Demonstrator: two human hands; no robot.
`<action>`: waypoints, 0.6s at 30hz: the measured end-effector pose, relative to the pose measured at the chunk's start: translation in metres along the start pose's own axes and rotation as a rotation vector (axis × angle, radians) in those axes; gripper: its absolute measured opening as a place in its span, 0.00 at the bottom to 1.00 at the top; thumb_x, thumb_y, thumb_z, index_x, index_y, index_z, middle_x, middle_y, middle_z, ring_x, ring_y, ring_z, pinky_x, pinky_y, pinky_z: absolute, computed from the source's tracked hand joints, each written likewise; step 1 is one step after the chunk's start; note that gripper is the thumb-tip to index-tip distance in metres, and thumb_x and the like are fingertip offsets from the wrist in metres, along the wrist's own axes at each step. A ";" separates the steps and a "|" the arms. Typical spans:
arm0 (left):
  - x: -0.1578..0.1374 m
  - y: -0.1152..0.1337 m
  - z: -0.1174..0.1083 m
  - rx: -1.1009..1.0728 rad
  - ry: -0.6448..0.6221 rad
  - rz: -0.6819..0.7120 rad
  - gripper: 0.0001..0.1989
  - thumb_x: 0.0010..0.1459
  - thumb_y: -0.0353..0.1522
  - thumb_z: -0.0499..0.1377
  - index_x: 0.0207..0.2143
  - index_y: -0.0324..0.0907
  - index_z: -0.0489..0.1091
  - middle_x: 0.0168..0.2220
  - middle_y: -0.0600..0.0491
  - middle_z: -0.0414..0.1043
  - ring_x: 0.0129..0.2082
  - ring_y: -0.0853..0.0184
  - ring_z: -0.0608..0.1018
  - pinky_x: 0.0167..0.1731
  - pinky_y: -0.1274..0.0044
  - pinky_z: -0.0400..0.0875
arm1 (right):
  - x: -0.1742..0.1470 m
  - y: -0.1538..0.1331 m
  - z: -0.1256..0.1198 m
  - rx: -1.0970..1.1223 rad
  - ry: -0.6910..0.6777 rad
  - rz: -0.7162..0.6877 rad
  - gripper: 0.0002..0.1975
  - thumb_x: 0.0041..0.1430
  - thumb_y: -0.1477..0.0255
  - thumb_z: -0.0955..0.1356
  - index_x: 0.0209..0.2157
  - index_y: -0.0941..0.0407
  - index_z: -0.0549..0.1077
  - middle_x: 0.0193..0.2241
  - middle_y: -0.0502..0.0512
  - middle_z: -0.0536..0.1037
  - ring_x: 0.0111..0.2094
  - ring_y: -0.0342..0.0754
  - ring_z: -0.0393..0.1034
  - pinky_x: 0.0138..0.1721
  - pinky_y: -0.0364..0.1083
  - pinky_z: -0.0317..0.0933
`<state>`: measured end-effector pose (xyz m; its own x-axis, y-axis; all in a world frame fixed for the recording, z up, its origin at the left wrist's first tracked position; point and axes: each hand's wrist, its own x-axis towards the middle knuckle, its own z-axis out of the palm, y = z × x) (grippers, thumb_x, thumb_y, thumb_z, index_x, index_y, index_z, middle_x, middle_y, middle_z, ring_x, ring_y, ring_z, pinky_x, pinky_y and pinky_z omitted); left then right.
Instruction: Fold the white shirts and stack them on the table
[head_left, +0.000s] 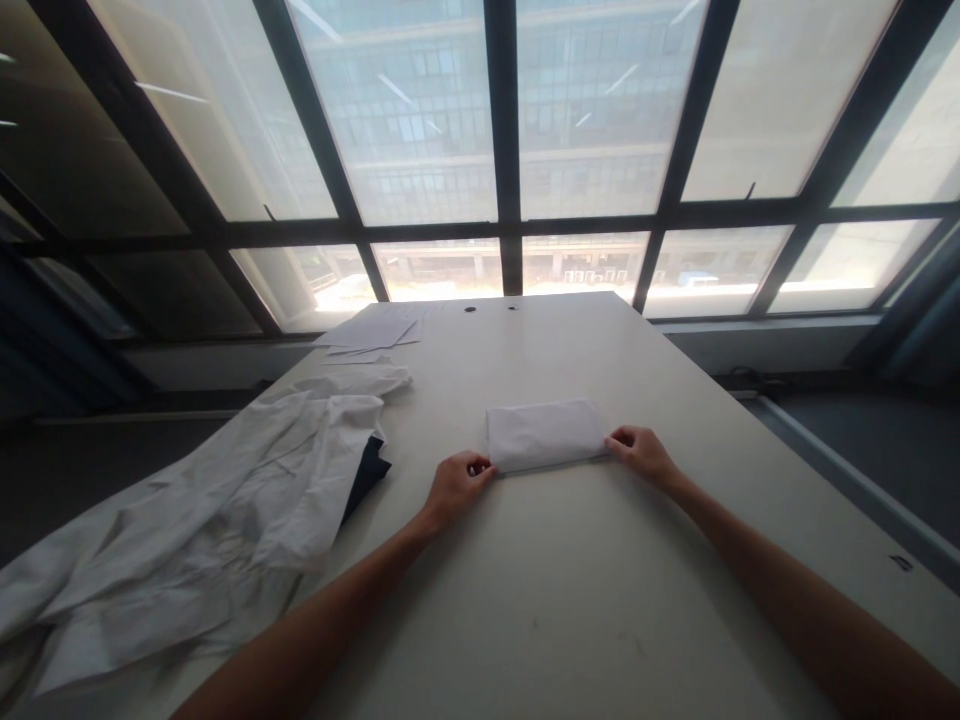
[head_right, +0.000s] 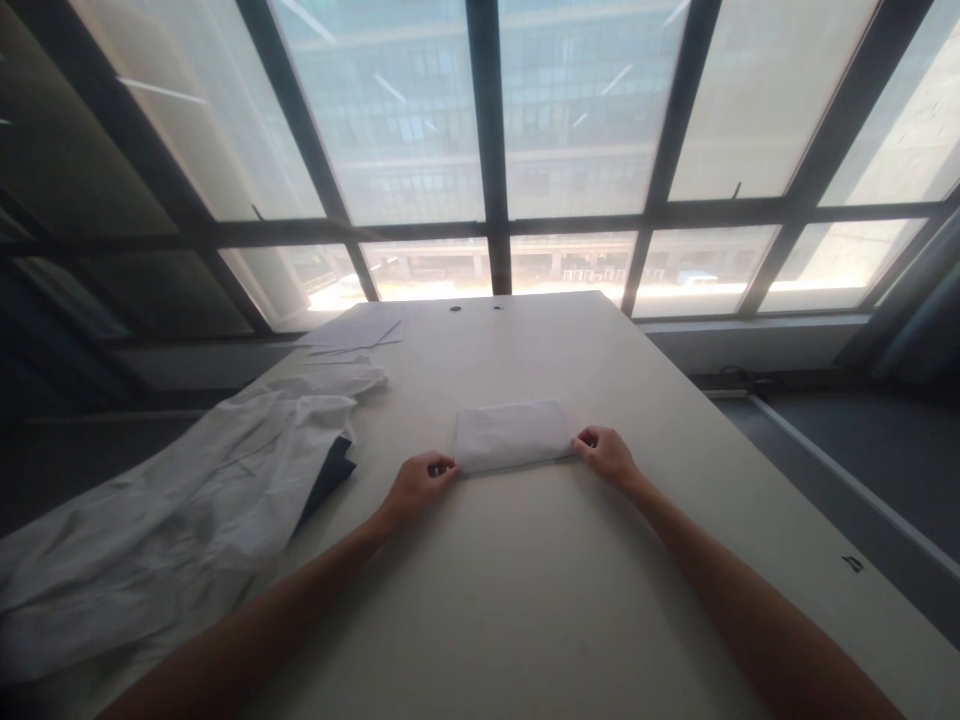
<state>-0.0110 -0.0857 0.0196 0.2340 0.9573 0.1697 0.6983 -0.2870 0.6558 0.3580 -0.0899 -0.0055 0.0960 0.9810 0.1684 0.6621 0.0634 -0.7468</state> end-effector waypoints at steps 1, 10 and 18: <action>0.001 0.000 -0.001 -0.015 -0.008 -0.003 0.14 0.55 0.40 0.61 0.34 0.40 0.81 0.29 0.52 0.78 0.30 0.64 0.75 0.33 0.75 0.66 | 0.001 0.000 -0.002 0.009 -0.022 0.006 0.17 0.52 0.58 0.66 0.27 0.57 0.78 0.26 0.56 0.80 0.29 0.50 0.72 0.30 0.44 0.59; 0.008 -0.001 -0.006 -0.068 -0.068 0.041 0.14 0.53 0.40 0.62 0.36 0.42 0.82 0.27 0.55 0.73 0.28 0.67 0.71 0.31 0.78 0.65 | -0.001 -0.005 -0.017 0.072 -0.164 0.034 0.18 0.47 0.57 0.70 0.25 0.59 0.78 0.21 0.52 0.77 0.25 0.46 0.67 0.26 0.43 0.56; 0.009 -0.001 0.002 -0.059 -0.005 0.000 0.12 0.53 0.38 0.60 0.29 0.40 0.80 0.27 0.54 0.75 0.29 0.66 0.74 0.31 0.78 0.65 | -0.003 -0.008 -0.010 0.091 -0.053 0.045 0.12 0.45 0.63 0.67 0.22 0.58 0.76 0.20 0.52 0.75 0.24 0.46 0.65 0.25 0.42 0.55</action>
<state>-0.0081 -0.0775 0.0192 0.2376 0.9570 0.1665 0.6571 -0.2846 0.6981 0.3602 -0.0955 0.0061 0.0830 0.9914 0.1013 0.5873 0.0334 -0.8087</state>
